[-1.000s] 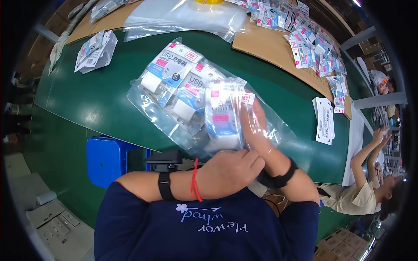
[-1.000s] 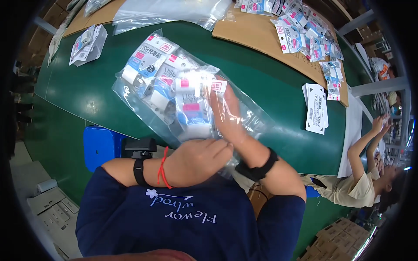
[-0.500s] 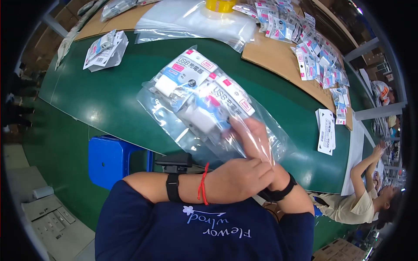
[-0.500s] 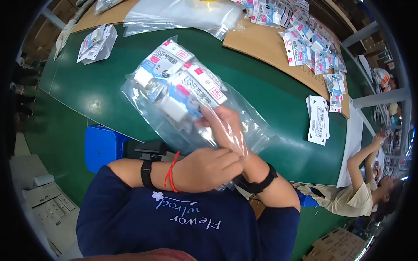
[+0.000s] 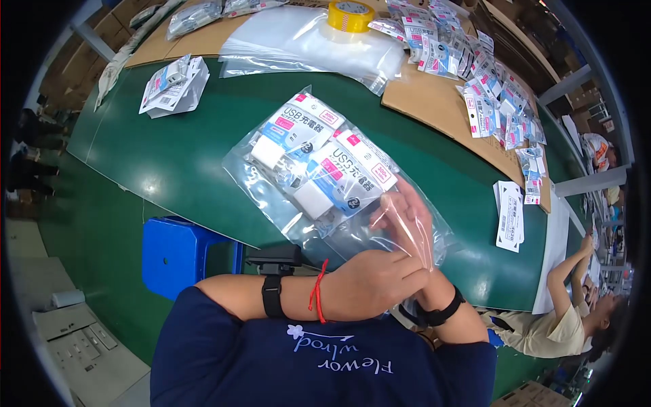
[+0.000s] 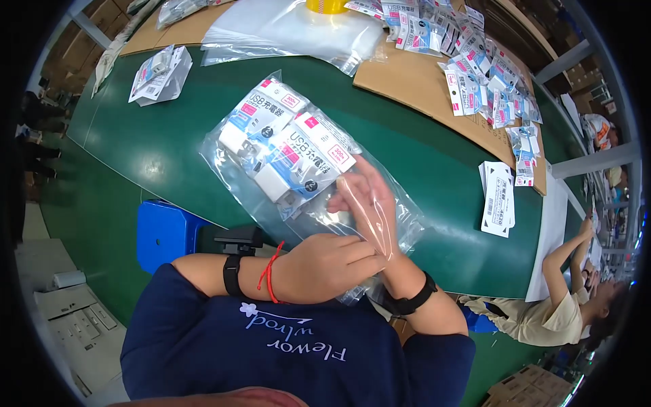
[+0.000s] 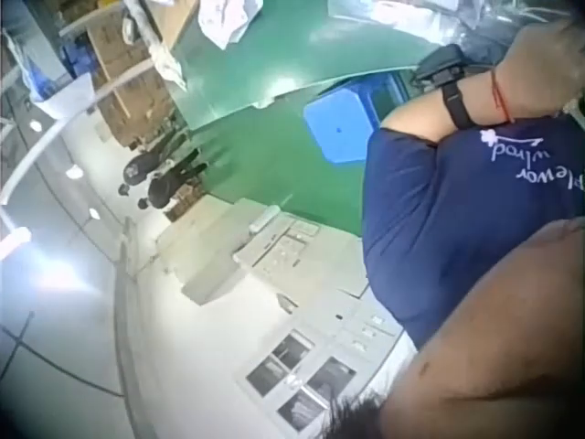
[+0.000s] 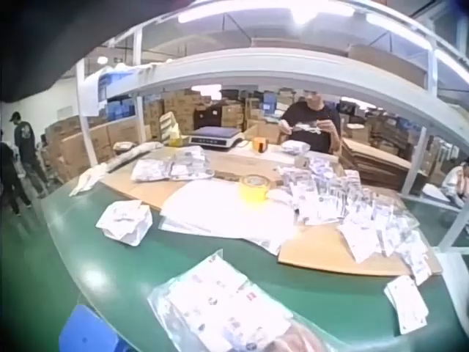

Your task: Packaging small products into plastic bags at a manual assembly station.

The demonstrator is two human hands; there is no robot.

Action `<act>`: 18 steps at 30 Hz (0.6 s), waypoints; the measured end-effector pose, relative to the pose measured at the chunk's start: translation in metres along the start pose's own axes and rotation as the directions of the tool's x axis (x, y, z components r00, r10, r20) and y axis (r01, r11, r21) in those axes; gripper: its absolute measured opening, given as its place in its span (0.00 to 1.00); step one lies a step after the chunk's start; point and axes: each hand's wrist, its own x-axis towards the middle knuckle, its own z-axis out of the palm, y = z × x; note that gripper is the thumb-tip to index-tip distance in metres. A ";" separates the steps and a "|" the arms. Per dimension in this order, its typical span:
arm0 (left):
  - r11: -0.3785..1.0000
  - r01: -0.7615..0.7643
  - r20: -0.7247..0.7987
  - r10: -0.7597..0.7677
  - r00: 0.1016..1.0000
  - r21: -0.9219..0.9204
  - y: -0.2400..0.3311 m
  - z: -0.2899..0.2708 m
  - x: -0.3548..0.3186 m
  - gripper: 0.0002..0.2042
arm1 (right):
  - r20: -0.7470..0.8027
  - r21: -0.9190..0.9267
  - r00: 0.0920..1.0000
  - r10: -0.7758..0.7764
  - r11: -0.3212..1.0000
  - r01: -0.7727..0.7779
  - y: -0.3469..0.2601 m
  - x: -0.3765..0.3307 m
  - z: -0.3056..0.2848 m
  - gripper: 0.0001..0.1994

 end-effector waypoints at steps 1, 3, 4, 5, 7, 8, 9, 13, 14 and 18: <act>1.000 -0.003 -0.005 0.003 1.000 -0.016 -0.002 0.003 0.000 0.13 | 0.028 0.118 0.999 0.016 0.993 -0.019 0.004 0.002 0.004 0.23; 0.999 -0.016 -0.010 0.016 1.000 -0.036 -0.004 0.006 0.004 0.13 | 0.078 0.343 0.996 0.034 0.937 -0.059 0.007 0.005 0.013 0.23; 0.995 -0.055 0.026 0.058 0.998 -0.080 -0.004 0.007 0.007 0.13 | 0.069 0.341 0.997 0.029 0.939 -0.051 0.005 0.008 0.018 0.23; 0.989 -0.084 0.061 0.092 0.994 -0.119 -0.004 0.009 0.009 0.14 | 0.077 0.346 0.997 0.021 0.937 -0.047 0.005 0.014 0.024 0.22; 0.982 -0.110 0.096 0.126 0.987 -0.154 -0.004 0.010 0.007 0.14 | 0.095 0.358 0.995 0.004 0.933 -0.038 0.004 0.022 0.033 0.20; 0.980 -0.110 0.067 0.122 0.990 -0.164 -0.003 0.007 0.007 0.13 | 0.097 0.361 0.995 0.000 0.932 -0.035 0.003 0.022 0.031 0.20; 0.979 -0.109 0.037 0.118 0.992 -0.174 -0.002 0.004 0.007 0.13 | 0.094 0.326 0.995 0.033 0.943 -0.062 0.001 0.020 0.028 0.21; 0.990 -0.032 -0.080 0.021 0.997 -0.141 -0.004 -0.025 0.001 0.17 | 0.109 0.212 0.992 0.067 0.973 -0.089 0.004 0.011 0.009 0.21; 1.000 0.012 -0.137 -0.014 0.990 -0.014 -0.012 -0.036 -0.003 0.20 | 0.130 0.169 0.991 0.035 0.984 -0.057 0.007 0.009 0.001 0.20; 0.824 0.226 -0.043 -0.239 0.970 0.519 -0.043 -0.082 0.007 0.29 | 0.277 -0.196 0.945 0.174 0.973 -0.121 -0.018 -0.014 -0.036 0.18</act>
